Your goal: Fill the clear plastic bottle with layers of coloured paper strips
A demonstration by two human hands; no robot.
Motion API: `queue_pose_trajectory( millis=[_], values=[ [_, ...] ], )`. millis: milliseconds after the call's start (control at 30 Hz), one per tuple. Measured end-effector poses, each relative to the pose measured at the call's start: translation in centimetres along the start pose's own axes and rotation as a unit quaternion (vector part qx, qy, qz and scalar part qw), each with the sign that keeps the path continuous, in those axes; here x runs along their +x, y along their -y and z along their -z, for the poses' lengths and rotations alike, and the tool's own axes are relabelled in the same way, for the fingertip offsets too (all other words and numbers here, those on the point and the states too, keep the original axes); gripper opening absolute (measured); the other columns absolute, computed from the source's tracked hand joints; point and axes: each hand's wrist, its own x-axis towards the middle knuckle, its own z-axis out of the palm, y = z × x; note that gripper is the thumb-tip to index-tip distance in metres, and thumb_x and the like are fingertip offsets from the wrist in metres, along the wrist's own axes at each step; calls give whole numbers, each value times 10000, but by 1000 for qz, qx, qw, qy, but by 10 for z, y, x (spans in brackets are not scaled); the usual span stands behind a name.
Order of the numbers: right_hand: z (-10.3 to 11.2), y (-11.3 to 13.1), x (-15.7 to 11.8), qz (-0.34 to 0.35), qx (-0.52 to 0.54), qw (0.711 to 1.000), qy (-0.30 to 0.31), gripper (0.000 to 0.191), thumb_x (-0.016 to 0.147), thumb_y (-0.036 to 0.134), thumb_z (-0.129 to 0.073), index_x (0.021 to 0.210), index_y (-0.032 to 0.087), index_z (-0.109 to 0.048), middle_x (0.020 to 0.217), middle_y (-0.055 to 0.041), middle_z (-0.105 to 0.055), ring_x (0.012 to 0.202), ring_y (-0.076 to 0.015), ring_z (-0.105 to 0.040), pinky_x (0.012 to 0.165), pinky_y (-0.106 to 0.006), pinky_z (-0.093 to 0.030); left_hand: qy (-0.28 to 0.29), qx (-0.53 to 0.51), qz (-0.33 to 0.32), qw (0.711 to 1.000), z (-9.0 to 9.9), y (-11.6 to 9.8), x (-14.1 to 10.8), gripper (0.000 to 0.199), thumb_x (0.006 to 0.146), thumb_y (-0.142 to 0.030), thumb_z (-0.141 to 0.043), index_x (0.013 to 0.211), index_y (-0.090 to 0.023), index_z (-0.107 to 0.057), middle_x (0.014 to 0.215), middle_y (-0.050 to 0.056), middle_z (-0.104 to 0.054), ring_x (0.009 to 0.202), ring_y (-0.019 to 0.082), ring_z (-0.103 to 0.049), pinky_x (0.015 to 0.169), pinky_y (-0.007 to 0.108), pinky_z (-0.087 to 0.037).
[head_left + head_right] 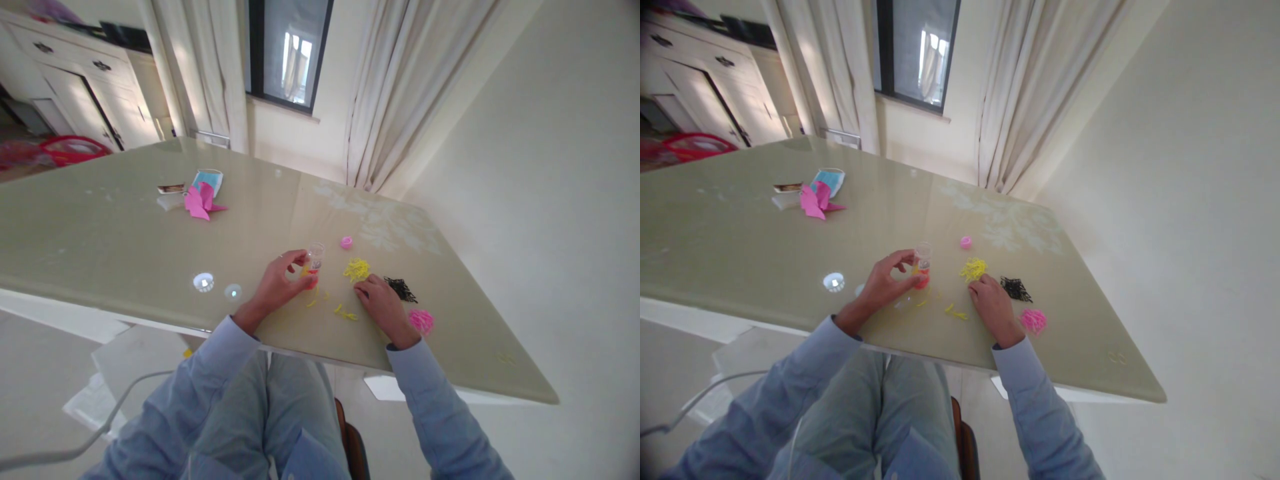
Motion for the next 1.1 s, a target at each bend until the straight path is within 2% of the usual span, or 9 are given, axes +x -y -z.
queue_pose_trajectory(
  millis=[167,333,433,633,733,867,1000,1100],
  values=[
    [-7,-2,3,25,22,999,-42,204,977,187,-542,960,159,-744,956,-118,-655,929,-251,-632,826,-346,-487,-3,0,7,1000,0,0,0,491,740,-386,-784,1164,-175,-654,1052,83,-761,892,201,-715,698,303,-544],
    [-6,-1,-7,98,179,974,-96,200,989,216,-535,966,184,-731,931,-83,-653,891,-204,-636,818,-325,-506,-3,1,4,1000,1,0,0,491,735,-377,-786,1162,-173,-653,1062,90,-757,896,204,-715,699,306,-547],
    [-5,1,-16,140,232,960,-76,189,985,209,-543,963,184,-729,938,-80,-672,890,-192,-640,822,-321,-513,-4,4,1,1000,0,0,-1,476,739,-376,-780,1153,-177,-655,1065,87,-757,896,204,-716,696,306,-549],
    [-10,-5,-30,167,220,960,-39,234,982,157,-506,1009,178,-738,1007,-106,-706,955,-215,-655,860,-358,-532,-8,3,-10,1000,-1,3,-1,484,735,-379,-786,1151,-170,-653,1043,89,-759,887,206,-721,678,302,-549],
    [-9,-12,-36,166,207,963,-39,257,987,167,-494,1121,183,-713,1089,-123,-707,1041,-231,-650,930,-395,-528,-6,7,-9,1000,-1,3,-1,477,742,-390,-780,1150,-177,-652,1045,89,-758,893,209,-723,678,304,-549],
    [-1,-16,-42,166,175,970,-6,289,942,239,-614,1222,187,-666,1165,-136,-692,1132,-264,-628,992,-427,-510,-11,10,-16,1000,0,2,-1,467,750,-370,-775,1153,-170,-650,1069,97,-755,902,207,-721,690,308,-549],
    [0,-8,-41,136,168,976,39,280,932,202,-619,1206,164,-663,1105,-128,-692,1008,-233,-661,931,-386,-534,-25,8,-13,1000,1,2,-1,464,748,-359,-770,1153,-171,-645,1068,93,-755,899,205,-720,698,309,-549],
    [-5,5,-35,120,167,978,43,252,924,122,-585,1153,149,-686,1071,-123,-698,1009,-227,-660,924,-368,-529,-24,9,-9,1000,1,2,0,470,740,-366,-771,1149,-172,-644,1063,91,-755,892,203,-720,698,309,-552]
  ],
)
